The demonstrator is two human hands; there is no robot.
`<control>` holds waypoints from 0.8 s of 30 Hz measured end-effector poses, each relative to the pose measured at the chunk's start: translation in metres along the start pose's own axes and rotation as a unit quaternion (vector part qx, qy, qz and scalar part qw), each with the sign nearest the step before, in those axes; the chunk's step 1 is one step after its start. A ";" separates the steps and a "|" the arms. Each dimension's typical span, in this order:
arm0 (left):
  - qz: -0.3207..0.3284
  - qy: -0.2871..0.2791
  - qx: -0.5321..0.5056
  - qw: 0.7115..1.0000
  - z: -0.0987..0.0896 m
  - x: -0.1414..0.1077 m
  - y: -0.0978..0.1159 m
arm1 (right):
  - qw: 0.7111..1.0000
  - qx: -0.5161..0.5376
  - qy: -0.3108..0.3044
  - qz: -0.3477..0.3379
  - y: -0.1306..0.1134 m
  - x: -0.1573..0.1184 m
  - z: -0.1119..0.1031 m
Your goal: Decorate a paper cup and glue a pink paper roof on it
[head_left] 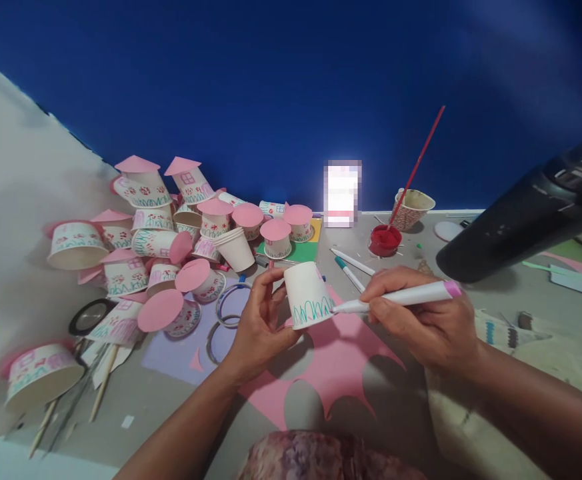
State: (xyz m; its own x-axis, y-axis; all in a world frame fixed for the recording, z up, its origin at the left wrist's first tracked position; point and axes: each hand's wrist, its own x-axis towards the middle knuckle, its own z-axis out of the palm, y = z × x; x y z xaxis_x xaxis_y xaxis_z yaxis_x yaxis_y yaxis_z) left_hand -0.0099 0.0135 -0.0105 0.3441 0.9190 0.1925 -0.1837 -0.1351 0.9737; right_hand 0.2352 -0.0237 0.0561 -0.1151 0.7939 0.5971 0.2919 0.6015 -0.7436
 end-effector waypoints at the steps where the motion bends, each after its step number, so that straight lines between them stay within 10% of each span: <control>1: 0.002 0.000 -0.001 1.000 0.000 0.000 0.000 | 1.000 0.000 -0.007 0.000 -0.001 0.001 0.000; 24: 0.000 0.027 0.007 1.000 0.001 0.000 0.002 | 1.000 0.023 -0.006 0.017 -0.003 0.003 0.000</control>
State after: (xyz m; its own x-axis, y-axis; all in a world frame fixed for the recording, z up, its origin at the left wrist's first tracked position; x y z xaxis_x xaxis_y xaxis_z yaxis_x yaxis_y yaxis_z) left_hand -0.0088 0.0130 -0.0088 0.2939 0.9376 0.1856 -0.1706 -0.1396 0.9754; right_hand 0.2340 -0.0231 0.0606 -0.1179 0.8153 0.5670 0.2525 0.5768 -0.7769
